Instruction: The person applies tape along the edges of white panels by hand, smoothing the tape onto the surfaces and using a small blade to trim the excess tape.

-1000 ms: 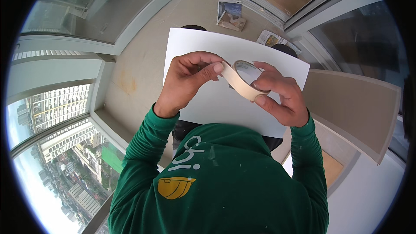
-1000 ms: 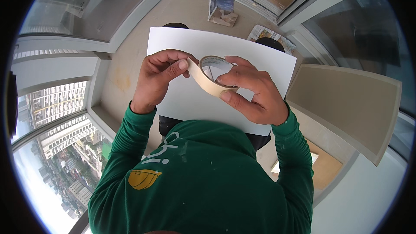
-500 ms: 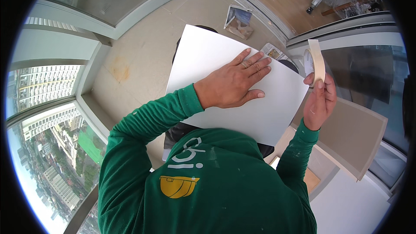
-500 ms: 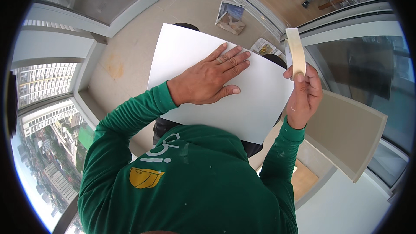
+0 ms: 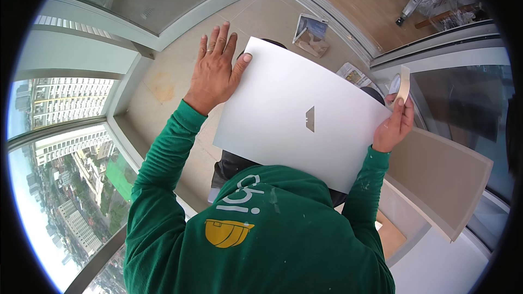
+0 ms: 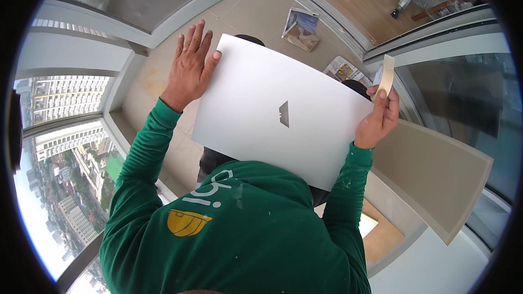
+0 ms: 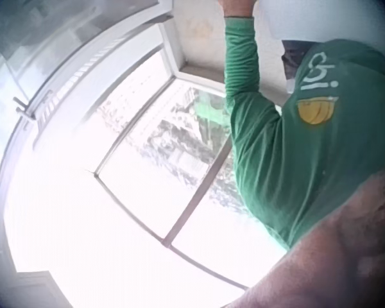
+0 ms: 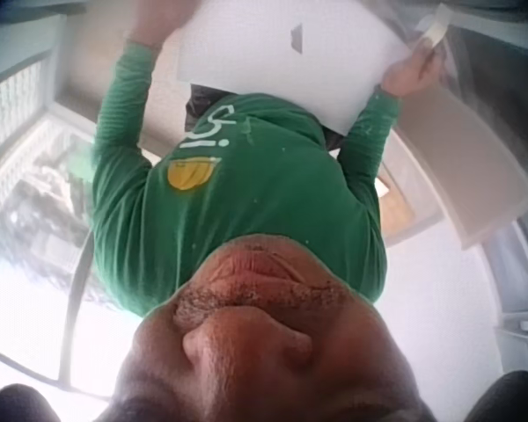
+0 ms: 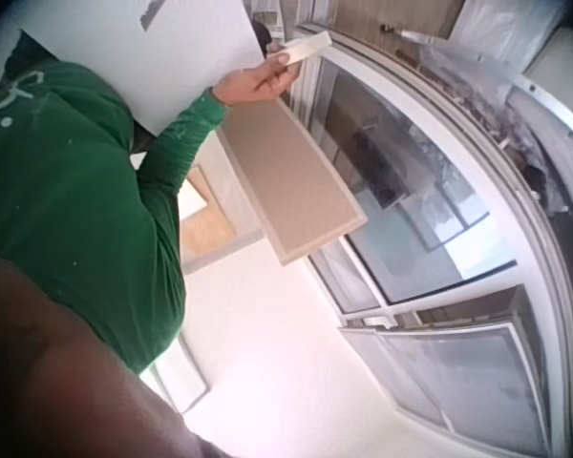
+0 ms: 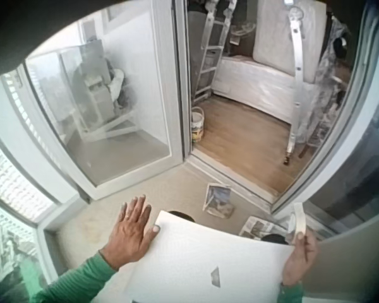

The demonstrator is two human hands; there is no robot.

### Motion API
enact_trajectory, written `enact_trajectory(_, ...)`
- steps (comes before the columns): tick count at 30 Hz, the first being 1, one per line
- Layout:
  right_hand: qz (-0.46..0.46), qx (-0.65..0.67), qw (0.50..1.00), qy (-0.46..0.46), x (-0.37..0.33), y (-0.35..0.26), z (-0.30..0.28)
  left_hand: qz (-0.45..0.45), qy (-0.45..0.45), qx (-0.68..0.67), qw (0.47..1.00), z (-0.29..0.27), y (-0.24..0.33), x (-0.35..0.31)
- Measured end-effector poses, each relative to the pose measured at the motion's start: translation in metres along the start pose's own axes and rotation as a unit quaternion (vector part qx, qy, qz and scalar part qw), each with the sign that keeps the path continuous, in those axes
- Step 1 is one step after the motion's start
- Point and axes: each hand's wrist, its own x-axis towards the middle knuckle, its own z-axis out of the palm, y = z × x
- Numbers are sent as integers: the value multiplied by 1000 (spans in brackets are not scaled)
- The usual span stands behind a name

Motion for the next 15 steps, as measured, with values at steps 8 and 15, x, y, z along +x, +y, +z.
enact_trajectory(8,29,109,967,-227,-3,-51,40,-160,55,-602,780,-46,0,-8)
enact_trajectory(15,-68,125,892,-429,3,-84,92,-86,-78,-803,585,-76,39,-6)
